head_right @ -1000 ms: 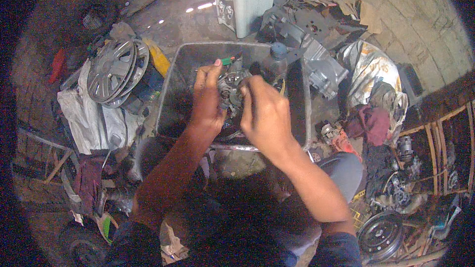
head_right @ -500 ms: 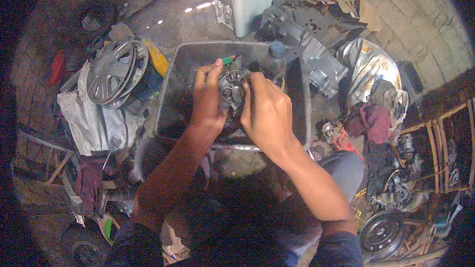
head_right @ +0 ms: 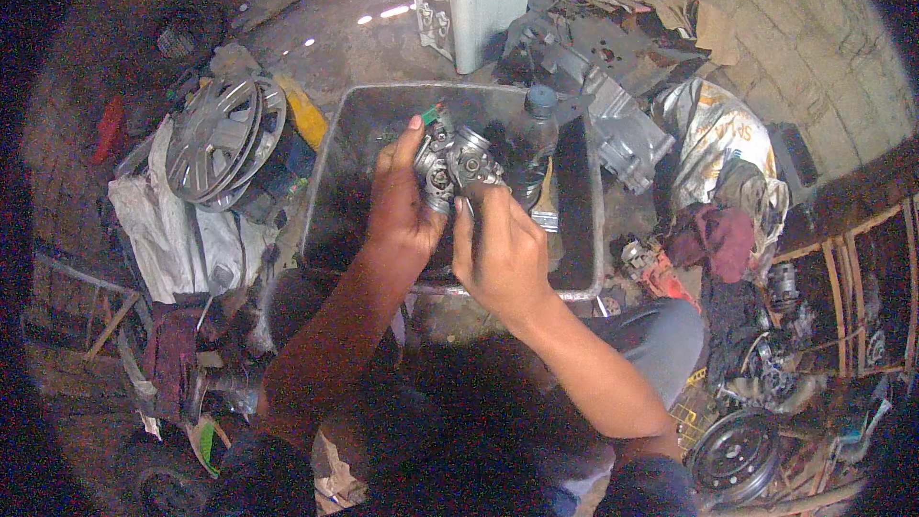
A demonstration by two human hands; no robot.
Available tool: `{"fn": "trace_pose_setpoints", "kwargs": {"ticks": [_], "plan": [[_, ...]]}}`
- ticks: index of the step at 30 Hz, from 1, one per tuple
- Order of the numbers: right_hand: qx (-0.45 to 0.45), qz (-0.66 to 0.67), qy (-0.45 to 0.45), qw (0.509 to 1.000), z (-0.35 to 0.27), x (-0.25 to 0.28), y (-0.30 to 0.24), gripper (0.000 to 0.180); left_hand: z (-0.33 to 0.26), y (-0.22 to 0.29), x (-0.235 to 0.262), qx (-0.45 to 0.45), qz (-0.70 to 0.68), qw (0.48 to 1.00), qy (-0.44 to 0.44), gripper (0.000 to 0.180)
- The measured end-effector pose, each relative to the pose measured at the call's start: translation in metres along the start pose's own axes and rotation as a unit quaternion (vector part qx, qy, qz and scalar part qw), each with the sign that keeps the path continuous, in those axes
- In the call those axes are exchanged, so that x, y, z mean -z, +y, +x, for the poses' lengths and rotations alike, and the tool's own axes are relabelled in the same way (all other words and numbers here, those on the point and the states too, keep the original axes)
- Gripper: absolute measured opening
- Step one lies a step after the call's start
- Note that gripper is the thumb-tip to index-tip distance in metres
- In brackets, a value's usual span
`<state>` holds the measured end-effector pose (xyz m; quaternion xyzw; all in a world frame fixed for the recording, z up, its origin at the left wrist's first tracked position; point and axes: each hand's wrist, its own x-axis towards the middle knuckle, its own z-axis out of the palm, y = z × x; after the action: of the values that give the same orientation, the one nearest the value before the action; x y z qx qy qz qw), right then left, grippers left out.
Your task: The person cleans a carburetor by pouring liquid from a plastic bottle into a metal tray and scrubbing the part with a brush. They repeatedly rotate the carburetor to access different surfaces, occasionally rinsing it with more liquid.
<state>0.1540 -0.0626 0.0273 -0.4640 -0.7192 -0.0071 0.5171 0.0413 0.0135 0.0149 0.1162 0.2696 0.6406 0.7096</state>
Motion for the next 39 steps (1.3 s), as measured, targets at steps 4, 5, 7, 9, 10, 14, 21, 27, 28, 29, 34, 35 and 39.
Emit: {"fn": "trace_pose_setpoints", "kwargs": {"ticks": [4,5,7,9,10,14,21,27,28,29,34,35,39], "plan": [[0.051,0.003,-0.019,0.998,-0.005,-0.001,0.001,0.015,0.000,-0.004,-0.003,0.020,0.030,0.999,0.032,0.019],[0.024,-0.009,-0.039,0.999,-0.004,0.000,0.000,0.013,0.000,-0.004,-0.002,0.024,0.031,0.999,0.029,0.019],[-0.005,-0.032,-0.018,0.999,-0.003,-0.003,0.000,0.012,-0.001,-0.003,-0.001,0.021,0.026,0.999,0.029,0.019],[-0.005,-0.053,0.023,0.998,0.001,-0.007,0.006,0.011,-0.005,-0.005,-0.005,0.009,0.013,0.999,0.029,0.019],[-0.012,-0.067,0.005,0.998,0.001,-0.005,0.004,0.012,-0.007,-0.004,-0.007,0.009,0.005,1.000,0.011,0.021],[0.014,-0.067,-0.040,0.997,-0.003,-0.005,-0.003,0.015,-0.009,-0.005,-0.009,-0.028,-0.007,1.000,-0.002,0.027],[0.000,-0.085,-0.023,0.996,0.002,-0.005,-0.005,0.014,-0.014,-0.008,-0.012,-0.051,0.030,0.998,0.018,0.028],[-0.009,-0.080,-0.035,0.996,0.005,-0.001,-0.002,0.016,-0.013,-0.010,-0.007,-0.066,0.043,0.997,0.016,0.022],[-0.018,-0.081,-0.042,0.996,0.005,0.001,-0.004,0.016,-0.014,-0.011,-0.010,-0.064,0.039,0.997,0.012,0.021],[-0.029,-0.089,-0.036,0.995,0.008,0.001,0.001,0.016,-0.019,-0.008,-0.013,-0.064,0.039,0.997,0.010,0.021],[-0.010,-0.063,-0.033,0.997,0.004,0.000,-0.003,0.017,-0.016,-0.010,-0.010,-0.068,0.044,0.997,-0.007,0.020],[-0.024,-0.074,-0.036,0.996,0.006,0.002,0.001,0.018,-0.018,-0.009,-0.010,-0.064,0.036,0.997,-0.007,0.020],[0.001,-0.066,-0.048,0.997,0.004,0.001,-0.003,0.017,-0.013,-0.010,-0.009,-0.070,0.071,0.995,0.017,0.022]]}}
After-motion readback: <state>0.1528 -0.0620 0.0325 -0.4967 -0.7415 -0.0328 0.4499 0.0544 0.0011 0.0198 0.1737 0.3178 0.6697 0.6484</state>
